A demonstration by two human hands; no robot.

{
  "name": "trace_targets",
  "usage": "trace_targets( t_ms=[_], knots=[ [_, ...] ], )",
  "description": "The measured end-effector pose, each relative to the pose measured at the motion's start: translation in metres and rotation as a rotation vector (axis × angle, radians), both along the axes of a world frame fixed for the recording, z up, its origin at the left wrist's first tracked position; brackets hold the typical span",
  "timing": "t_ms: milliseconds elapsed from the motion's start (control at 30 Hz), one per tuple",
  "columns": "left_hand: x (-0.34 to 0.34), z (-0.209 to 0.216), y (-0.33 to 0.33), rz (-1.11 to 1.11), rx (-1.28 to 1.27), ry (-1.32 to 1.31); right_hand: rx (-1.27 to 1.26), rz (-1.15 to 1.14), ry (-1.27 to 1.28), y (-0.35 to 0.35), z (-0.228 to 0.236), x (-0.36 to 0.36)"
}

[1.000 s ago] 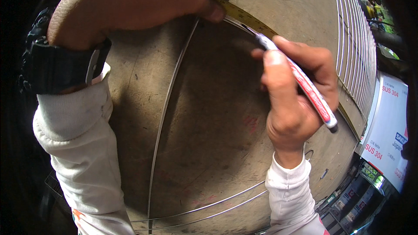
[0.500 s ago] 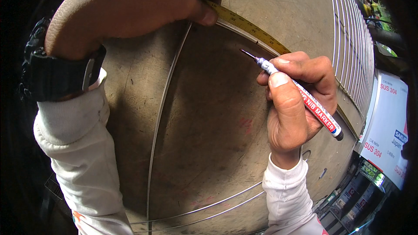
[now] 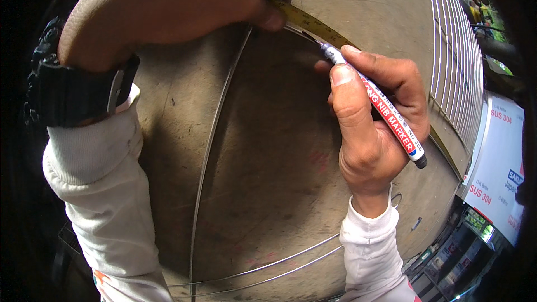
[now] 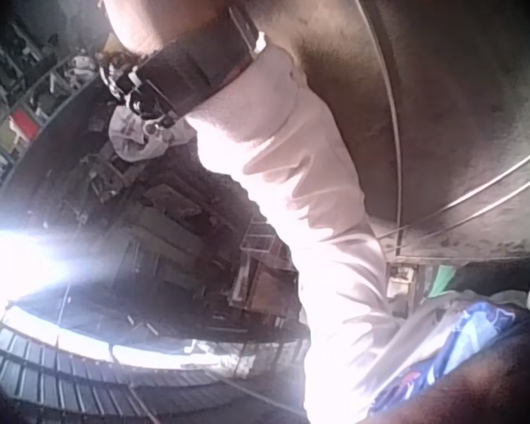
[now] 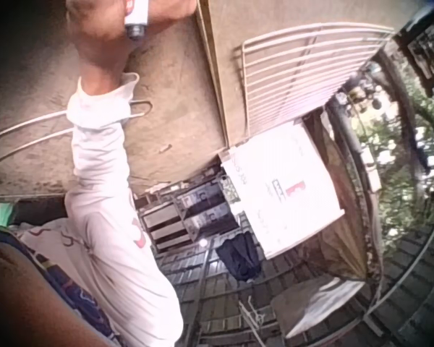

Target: The person measures a curved metal sheet with a tape measure and marks it with a marker. They then arrange several metal rods on the sheet and mark additional points.

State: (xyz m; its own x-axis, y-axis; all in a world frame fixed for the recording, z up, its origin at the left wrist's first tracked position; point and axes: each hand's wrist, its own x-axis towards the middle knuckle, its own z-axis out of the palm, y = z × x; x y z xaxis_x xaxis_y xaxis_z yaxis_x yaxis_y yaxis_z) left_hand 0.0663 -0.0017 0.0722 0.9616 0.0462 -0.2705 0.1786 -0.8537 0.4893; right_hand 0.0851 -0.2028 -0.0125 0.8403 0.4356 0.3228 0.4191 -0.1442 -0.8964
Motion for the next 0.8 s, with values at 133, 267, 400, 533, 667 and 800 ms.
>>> trace_targets(
  t_ms=[133,267,400,533,667,800],
  knots=[
    [0.004,0.004,-0.004,0.049,0.004,0.089,-0.025,0.011,0.010,-0.001,-0.001,-0.001],
    [-0.004,-0.001,-0.009,0.028,0.071,-0.011,-0.042,0.015,-0.008,-0.002,0.000,0.000],
    [0.000,0.002,-0.005,0.053,0.009,0.042,-0.047,0.024,-0.037,-0.001,-0.001,0.000],
    [0.004,0.003,0.005,0.021,-0.101,0.063,-0.053,0.007,-0.015,-0.002,-0.002,0.001],
    [-0.003,0.002,-0.019,0.080,0.145,0.006,-0.075,0.004,-0.004,-0.002,-0.001,0.001],
    [-0.002,0.008,-0.011,0.051,0.033,0.014,-0.060,0.019,0.023,-0.003,0.002,0.000]
  ],
)
